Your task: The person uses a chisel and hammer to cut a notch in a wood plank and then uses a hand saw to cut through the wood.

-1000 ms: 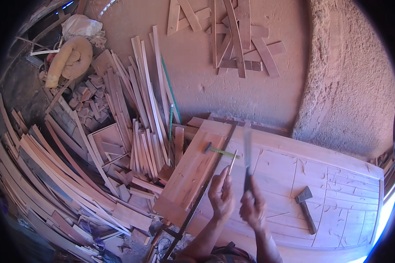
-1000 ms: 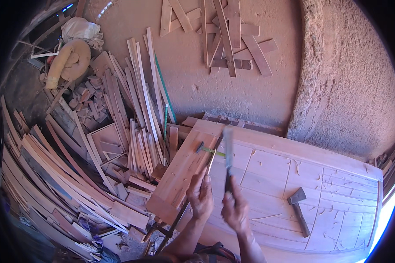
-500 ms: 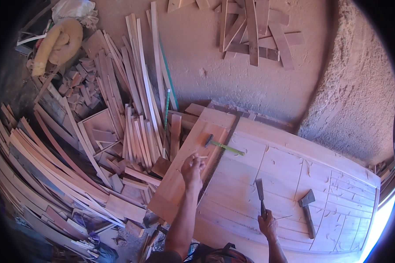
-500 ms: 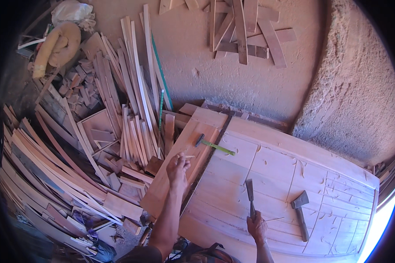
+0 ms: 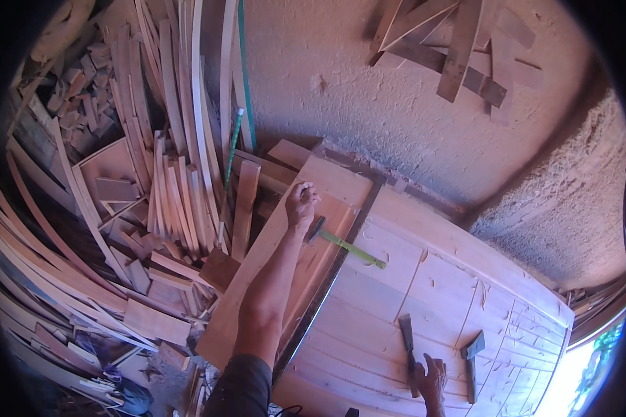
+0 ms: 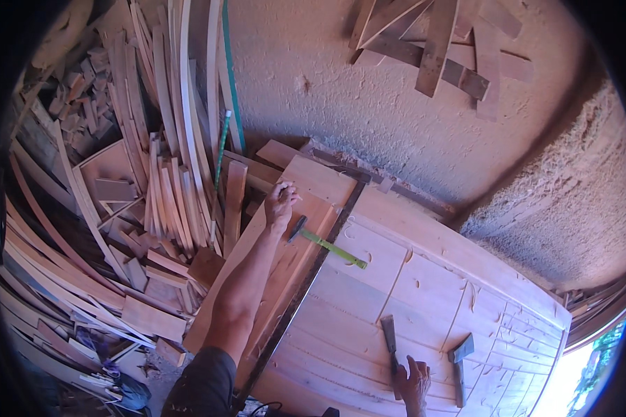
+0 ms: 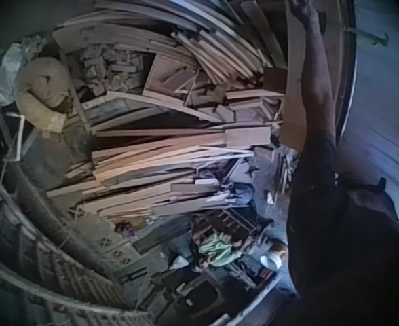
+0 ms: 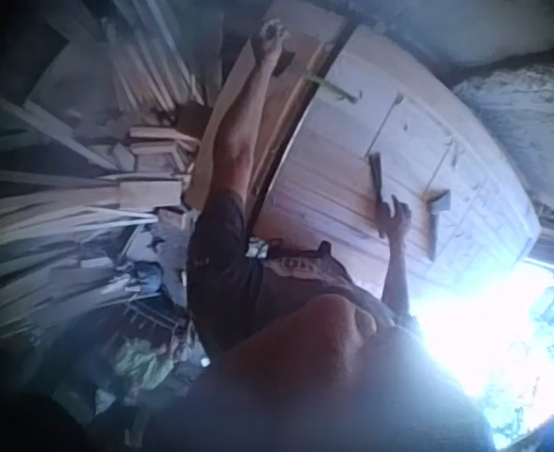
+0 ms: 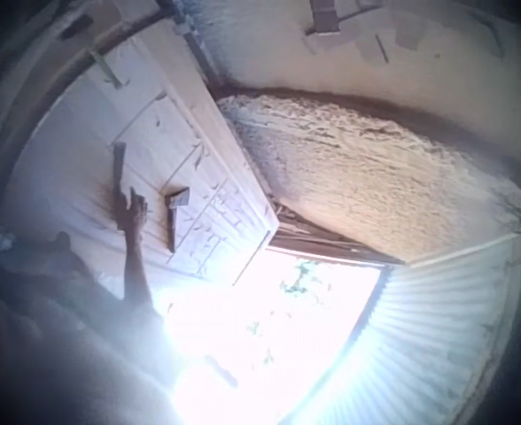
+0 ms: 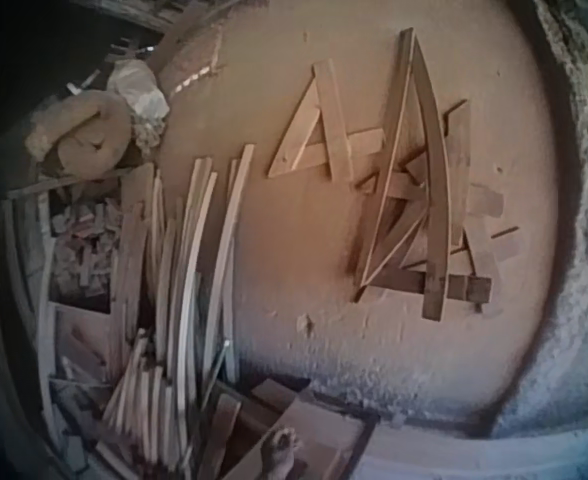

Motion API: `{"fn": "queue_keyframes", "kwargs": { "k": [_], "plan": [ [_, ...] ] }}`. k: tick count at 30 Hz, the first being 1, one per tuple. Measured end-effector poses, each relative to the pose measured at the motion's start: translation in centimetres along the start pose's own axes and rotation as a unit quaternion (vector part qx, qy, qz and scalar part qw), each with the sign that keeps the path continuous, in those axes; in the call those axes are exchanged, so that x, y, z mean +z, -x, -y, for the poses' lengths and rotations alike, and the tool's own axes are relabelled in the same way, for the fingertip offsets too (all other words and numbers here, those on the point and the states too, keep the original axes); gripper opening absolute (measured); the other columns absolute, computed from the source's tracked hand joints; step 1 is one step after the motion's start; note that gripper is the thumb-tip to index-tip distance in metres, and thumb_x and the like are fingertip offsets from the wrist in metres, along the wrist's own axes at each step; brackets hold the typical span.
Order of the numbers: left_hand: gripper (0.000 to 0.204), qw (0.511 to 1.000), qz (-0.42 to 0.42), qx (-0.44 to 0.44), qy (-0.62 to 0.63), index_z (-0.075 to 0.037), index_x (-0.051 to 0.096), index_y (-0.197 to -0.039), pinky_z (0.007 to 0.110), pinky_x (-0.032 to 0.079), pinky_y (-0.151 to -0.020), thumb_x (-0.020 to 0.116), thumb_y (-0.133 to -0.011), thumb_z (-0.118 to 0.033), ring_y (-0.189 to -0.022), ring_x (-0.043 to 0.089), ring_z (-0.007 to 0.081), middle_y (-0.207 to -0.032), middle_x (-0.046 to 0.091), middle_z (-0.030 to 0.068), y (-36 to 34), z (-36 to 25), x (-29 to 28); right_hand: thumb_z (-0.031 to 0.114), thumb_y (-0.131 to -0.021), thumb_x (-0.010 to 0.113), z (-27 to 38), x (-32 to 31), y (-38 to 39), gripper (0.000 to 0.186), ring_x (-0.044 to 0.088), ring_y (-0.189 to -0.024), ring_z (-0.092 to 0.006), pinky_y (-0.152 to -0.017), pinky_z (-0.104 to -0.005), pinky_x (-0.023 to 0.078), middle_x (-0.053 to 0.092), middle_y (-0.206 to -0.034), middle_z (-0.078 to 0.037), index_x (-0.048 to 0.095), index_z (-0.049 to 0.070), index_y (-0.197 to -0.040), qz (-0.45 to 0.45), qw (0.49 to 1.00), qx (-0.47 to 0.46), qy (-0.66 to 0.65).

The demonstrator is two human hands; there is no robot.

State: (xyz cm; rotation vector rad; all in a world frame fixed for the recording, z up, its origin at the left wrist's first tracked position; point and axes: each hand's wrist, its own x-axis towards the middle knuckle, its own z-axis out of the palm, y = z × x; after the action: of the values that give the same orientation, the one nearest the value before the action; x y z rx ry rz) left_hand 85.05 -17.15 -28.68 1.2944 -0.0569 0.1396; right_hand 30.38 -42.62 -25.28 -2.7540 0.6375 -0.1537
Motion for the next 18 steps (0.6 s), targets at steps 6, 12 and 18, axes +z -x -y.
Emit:
{"fn": "queue_keyframes", "kwargs": {
  "k": [6, 12, 18],
  "plan": [
    [0.016, 0.970, -0.018, 0.188, -0.154, -0.003, 0.069, -0.103, 0.030, 0.053, -0.070, 0.063, -0.096, -0.016, -0.078, 0.067, 0.0137, -0.086, 0.071, 0.0069, -5.0, 4.7, 1.5, 0.013, -0.085, 0.069, 10.9, -0.9, -9.6, 0.034, 0.061, -0.095, -0.0329, -0.083, -0.0440, 0.049, 0.065, -0.096, -0.014, 0.066, 0.004, -0.118, 0.002, 0.997, -0.042, -0.072],
    [0.012, 0.976, 0.082, 0.113, -0.166, -0.001, 0.062, -0.104, 0.032, 0.059, -0.083, 0.054, -0.101, -0.009, -0.093, 0.066, 0.0171, -0.096, 0.066, 0.0075, -6.1, 5.1, 0.4, 0.013, -0.085, 0.070, 19.6, 2.1, -19.2, 0.039, 0.061, -0.098, -0.0322, -0.085, -0.0425, 0.049, 0.064, -0.104, -0.013, 0.064, 0.007, -0.123, 0.011, 0.978, -0.145, -0.150],
    [0.008, 0.978, 0.052, 0.175, -0.103, -0.006, 0.059, -0.105, 0.034, 0.055, -0.069, 0.053, -0.101, -0.010, -0.078, 0.069, 0.0204, -0.087, 0.070, 0.0104, -4.7, 6.5, -0.4, 0.016, -0.084, 0.071, 23.1, 7.0, -26.8, 0.050, 0.061, -0.101, -0.0318, -0.084, -0.0459, 0.049, 0.063, -0.110, -0.012, 0.057, 0.013, -0.132, -0.063, 0.961, -0.252, -0.090]
  ]
}}
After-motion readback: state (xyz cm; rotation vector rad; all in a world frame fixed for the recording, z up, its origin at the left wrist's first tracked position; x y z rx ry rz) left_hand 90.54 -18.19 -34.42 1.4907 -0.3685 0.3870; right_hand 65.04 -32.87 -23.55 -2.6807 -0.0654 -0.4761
